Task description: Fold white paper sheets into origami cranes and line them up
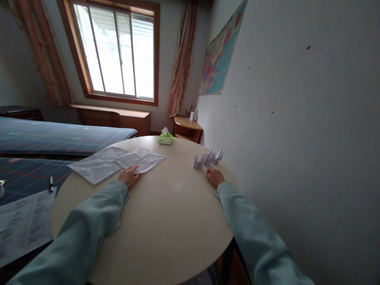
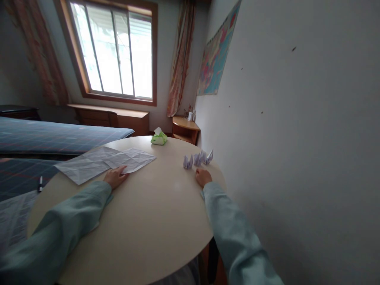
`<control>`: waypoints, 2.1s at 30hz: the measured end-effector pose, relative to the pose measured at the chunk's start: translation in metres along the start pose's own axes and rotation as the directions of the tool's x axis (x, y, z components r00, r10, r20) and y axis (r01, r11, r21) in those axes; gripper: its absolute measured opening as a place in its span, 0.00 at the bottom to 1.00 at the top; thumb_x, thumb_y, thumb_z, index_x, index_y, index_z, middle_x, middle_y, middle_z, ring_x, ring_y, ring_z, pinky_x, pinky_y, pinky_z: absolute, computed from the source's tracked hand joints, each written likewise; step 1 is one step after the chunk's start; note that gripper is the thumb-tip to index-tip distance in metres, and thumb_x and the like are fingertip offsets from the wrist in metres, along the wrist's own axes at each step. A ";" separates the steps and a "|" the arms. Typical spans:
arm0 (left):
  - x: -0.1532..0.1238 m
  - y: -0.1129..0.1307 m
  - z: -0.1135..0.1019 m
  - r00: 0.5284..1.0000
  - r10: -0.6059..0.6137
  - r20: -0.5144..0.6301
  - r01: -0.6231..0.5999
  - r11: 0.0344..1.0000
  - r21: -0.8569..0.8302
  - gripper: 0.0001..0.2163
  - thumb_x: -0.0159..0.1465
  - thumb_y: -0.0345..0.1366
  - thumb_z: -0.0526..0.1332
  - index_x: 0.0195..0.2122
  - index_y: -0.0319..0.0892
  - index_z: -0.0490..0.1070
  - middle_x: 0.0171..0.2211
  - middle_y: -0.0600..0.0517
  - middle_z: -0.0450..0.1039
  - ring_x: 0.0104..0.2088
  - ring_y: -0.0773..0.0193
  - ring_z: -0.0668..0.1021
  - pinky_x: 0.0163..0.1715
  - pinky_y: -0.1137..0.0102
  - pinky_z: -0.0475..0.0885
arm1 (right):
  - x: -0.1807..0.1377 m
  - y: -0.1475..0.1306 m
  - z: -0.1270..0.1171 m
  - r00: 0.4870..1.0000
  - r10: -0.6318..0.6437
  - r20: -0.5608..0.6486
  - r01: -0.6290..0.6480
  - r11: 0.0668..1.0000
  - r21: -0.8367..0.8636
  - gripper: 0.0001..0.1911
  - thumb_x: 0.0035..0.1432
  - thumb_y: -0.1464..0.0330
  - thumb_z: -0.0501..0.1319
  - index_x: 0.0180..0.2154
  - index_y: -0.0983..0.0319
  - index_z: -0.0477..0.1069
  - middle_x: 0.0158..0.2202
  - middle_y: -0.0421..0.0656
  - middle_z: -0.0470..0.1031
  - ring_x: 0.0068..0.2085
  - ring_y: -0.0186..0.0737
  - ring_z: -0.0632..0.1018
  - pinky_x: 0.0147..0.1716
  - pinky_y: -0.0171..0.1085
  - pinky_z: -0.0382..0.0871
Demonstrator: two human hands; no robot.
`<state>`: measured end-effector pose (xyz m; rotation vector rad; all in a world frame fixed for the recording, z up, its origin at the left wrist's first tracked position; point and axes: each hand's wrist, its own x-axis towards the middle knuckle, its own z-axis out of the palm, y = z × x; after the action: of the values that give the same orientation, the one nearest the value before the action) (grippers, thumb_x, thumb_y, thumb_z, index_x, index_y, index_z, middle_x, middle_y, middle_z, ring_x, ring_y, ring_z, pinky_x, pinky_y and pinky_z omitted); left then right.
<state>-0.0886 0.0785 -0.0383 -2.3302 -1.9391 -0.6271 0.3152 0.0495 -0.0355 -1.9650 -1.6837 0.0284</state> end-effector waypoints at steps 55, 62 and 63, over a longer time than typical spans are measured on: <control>-0.013 0.037 0.002 0.982 -0.043 0.185 0.067 0.990 -0.127 0.35 0.48 0.50 0.55 0.54 0.35 0.50 0.55 0.40 0.51 0.55 0.54 0.55 0.51 0.63 0.50 | -0.028 -0.105 0.048 0.801 -0.546 0.244 0.557 0.830 0.030 0.33 0.51 0.54 0.48 0.53 0.70 0.52 0.54 0.55 0.54 0.56 0.46 0.55 0.53 0.43 0.48; -0.016 0.040 -0.006 0.976 -0.130 0.176 0.142 0.988 -0.058 0.35 0.51 0.50 0.54 0.55 0.34 0.48 0.55 0.39 0.50 0.55 0.50 0.54 0.51 0.61 0.49 | -0.029 -0.105 0.048 0.840 -0.474 0.263 0.485 0.874 0.025 0.33 0.51 0.57 0.50 0.53 0.70 0.52 0.54 0.55 0.54 0.56 0.47 0.55 0.53 0.43 0.47; -0.016 0.040 -0.006 0.976 -0.122 0.179 0.136 0.988 -0.068 0.35 0.50 0.49 0.54 0.55 0.35 0.48 0.55 0.40 0.51 0.55 0.49 0.53 0.51 0.60 0.49 | -0.028 -0.104 0.048 0.838 -0.475 0.267 0.483 0.875 0.040 0.31 0.51 0.58 0.50 0.53 0.70 0.52 0.55 0.55 0.54 0.56 0.47 0.54 0.53 0.43 0.46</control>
<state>-0.0540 0.0532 -0.0290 -2.3950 -2.1953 -0.5335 0.1970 0.0490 -0.0428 -1.5527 -2.3299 0.0903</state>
